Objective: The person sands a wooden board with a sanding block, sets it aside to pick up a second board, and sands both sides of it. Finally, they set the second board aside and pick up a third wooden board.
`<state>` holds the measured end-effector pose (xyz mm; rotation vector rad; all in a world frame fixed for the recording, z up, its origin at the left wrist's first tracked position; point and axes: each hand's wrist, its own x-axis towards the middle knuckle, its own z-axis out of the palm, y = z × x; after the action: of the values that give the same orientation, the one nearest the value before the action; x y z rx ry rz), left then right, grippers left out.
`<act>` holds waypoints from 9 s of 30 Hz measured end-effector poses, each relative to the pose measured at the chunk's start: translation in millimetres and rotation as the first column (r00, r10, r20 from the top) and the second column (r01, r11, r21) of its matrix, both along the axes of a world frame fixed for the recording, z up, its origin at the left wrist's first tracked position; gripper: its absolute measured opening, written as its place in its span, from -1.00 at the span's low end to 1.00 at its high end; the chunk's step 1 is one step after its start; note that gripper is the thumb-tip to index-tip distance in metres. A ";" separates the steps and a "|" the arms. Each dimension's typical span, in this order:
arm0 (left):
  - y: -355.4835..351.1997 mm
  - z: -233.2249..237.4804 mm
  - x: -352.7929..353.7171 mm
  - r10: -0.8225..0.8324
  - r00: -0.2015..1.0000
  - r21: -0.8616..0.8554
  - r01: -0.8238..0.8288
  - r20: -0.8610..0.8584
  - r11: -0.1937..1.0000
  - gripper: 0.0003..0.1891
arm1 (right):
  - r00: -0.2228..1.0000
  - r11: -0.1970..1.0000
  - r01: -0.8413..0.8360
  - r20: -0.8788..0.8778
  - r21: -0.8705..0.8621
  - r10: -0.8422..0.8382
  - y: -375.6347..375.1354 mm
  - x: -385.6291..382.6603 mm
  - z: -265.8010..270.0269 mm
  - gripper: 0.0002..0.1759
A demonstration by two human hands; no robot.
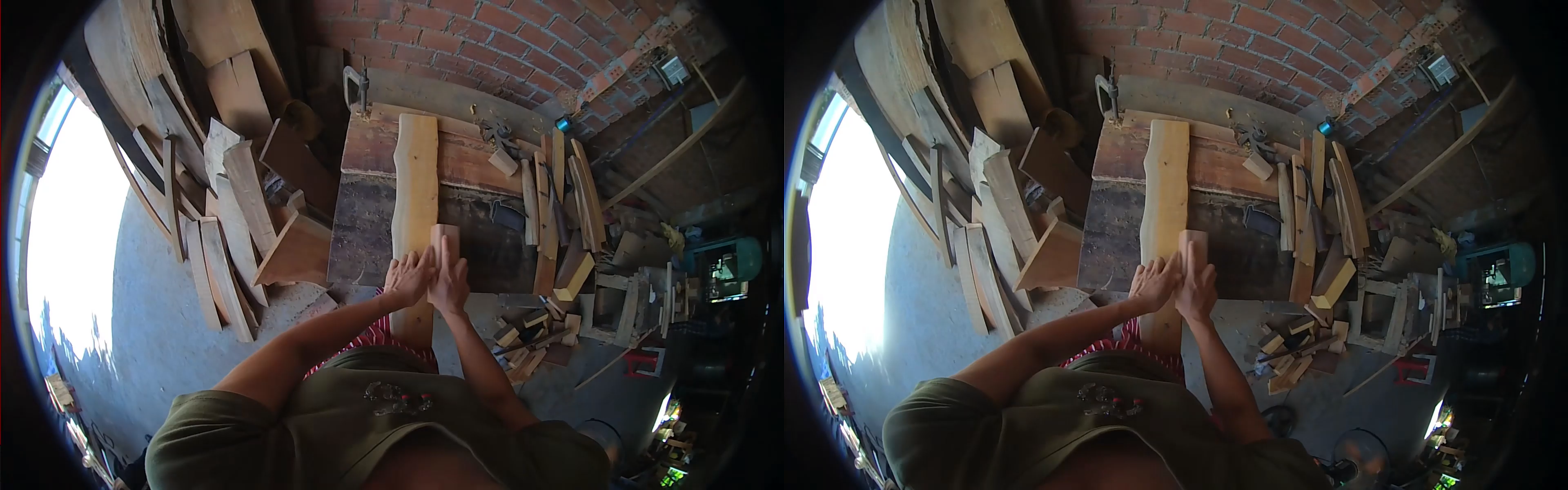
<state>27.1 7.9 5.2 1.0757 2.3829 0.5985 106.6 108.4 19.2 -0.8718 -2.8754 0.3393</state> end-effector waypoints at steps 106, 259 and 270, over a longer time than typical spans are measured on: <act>-139.3 -49.9 161.5 0.529 0.385 -0.023 -0.793 0.756 0.609 -0.62 | 0.927 0.936 0.324 -0.150 -0.137 -0.343 438.1 144.8 20.7 -0.47; -254.5 61.0 84.3 0.420 0.583 0.151 -0.691 0.696 0.707 -0.67 | 0.805 0.633 0.562 0.177 -0.532 -0.566 -21.0 91.3 -30.3 -0.31; -262.3 17.4 63.3 0.378 0.642 0.099 -0.579 0.667 0.809 -0.69 | 0.778 0.641 0.562 0.071 -0.522 -0.625 -30.7 35.5 -54.8 -0.32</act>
<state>90.3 -254.4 22.6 0.2075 1.9750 1.3249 142.1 77.7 -35.6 -1.7504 -2.1994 1.0628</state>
